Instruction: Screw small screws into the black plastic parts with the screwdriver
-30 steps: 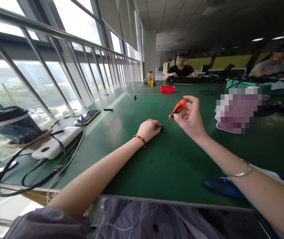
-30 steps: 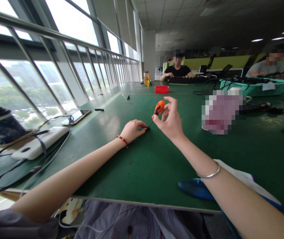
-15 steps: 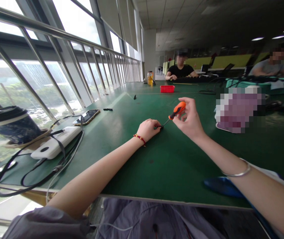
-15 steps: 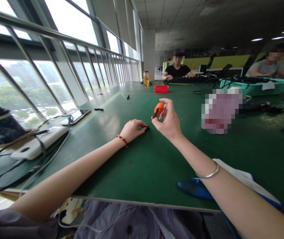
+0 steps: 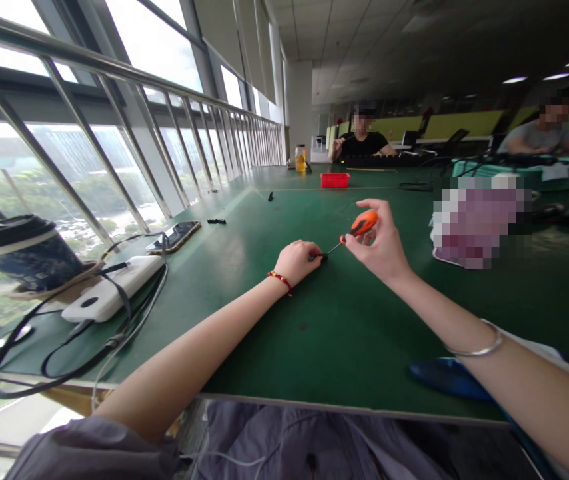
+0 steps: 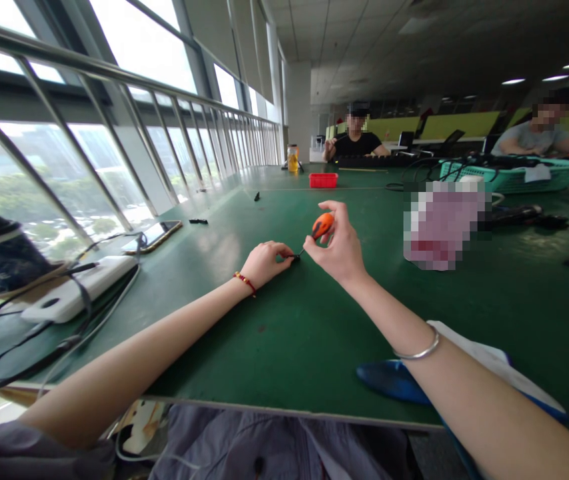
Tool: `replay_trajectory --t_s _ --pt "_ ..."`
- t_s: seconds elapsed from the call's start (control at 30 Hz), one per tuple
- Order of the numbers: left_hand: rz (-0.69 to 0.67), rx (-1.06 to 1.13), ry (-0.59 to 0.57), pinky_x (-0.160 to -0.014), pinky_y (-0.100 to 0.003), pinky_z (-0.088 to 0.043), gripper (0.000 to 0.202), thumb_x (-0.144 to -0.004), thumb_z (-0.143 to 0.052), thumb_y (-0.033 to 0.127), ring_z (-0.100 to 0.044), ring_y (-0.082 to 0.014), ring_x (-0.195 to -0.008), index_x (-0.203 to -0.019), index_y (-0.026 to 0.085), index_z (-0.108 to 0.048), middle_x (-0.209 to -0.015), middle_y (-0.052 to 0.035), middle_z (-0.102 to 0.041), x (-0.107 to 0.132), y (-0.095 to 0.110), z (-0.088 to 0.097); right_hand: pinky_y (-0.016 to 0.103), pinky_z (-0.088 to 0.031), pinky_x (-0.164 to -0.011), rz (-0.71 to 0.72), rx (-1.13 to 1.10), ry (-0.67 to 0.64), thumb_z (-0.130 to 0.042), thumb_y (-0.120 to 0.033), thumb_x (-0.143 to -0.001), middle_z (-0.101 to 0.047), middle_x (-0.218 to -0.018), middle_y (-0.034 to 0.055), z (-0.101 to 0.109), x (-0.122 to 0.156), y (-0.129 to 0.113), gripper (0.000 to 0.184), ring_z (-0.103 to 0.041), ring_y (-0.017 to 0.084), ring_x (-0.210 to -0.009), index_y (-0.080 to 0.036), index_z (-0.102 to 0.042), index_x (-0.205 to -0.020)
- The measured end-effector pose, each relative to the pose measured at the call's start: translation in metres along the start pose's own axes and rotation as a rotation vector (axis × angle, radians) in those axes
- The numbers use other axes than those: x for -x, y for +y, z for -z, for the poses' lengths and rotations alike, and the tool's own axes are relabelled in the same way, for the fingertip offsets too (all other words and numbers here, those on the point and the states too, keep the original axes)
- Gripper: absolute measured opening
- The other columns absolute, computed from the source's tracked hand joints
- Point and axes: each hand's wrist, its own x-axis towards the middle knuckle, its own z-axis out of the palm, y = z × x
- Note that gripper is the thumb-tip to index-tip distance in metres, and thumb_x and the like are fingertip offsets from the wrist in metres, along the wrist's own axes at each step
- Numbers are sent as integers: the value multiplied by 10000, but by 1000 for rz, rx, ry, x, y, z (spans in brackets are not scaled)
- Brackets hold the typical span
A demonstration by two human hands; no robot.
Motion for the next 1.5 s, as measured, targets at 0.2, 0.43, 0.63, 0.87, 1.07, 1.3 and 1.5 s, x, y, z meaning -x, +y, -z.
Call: replay_trajectory --t_s 0.2,0.43,0.63,0.87,1.07,1.3,1.5 --pt "22 -9 11 -785 -295 -492 178 -786 -558 286 -624 -181 -835 -868 224 -703 -856 -12 -698 0 0 0 273 -414 -617 -33 37 -95 -503 -412 -794 -599 -605 6 2 0 -6 250 -560 156 -599 -206 -573 -671" --pt "74 15 78 -763 -287 -493 166 -783 -576 288 -623 -182 -827 -861 231 -711 -852 -8 -705 1 1 0 259 -415 -622 70 106 -28 -523 -359 -809 -650 -727 15 3 -2 8 193 -585 153 -654 -209 -609 -722" --pt "-47 34 271 -796 -287 -468 126 -789 -585 272 -594 -168 -879 -833 223 -693 -858 -4 -698 4 4 4 248 -408 -609 147 328 -347 -579 -299 -790 -627 -905 10 -4 -1 28 120 -595 163 -775 -247 -623 -890" --pt "-188 -16 327 -814 -295 -424 144 -819 -544 292 -561 -163 -912 -845 222 -668 -975 -13 -673 10 16 8 237 -390 -592 211 383 -406 -584 -321 -793 -621 -900 6 2 -4 26 158 -586 158 -764 -257 -634 -929" --pt "-183 -20 285 -824 -289 -413 155 -828 -524 299 -557 -161 -918 -860 216 -650 -986 -22 -658 10 16 10 238 -396 -620 243 359 -427 -566 -304 -803 -636 -884 6 4 -4 25 133 -588 153 -760 -249 -643 -897" --pt "-161 34 264 -834 -290 -426 122 -801 -560 284 -563 -163 -899 -840 220 -656 -960 -19 -654 9 16 12 259 -426 -672 195 205 -447 -589 -335 -782 -661 -918 20 3 -6 29 151 -609 170 -807 -234 -637 -883" --pt "40 228 222 -843 -292 -469 95 -750 -633 286 -584 -172 -894 -779 206 -675 -907 -16 -658 6 14 15 285 -441 -746 84 121 -312 -559 -412 -796 -686 -911 17 7 -14 44 204 -622 177 -840 -225 -637 -825"
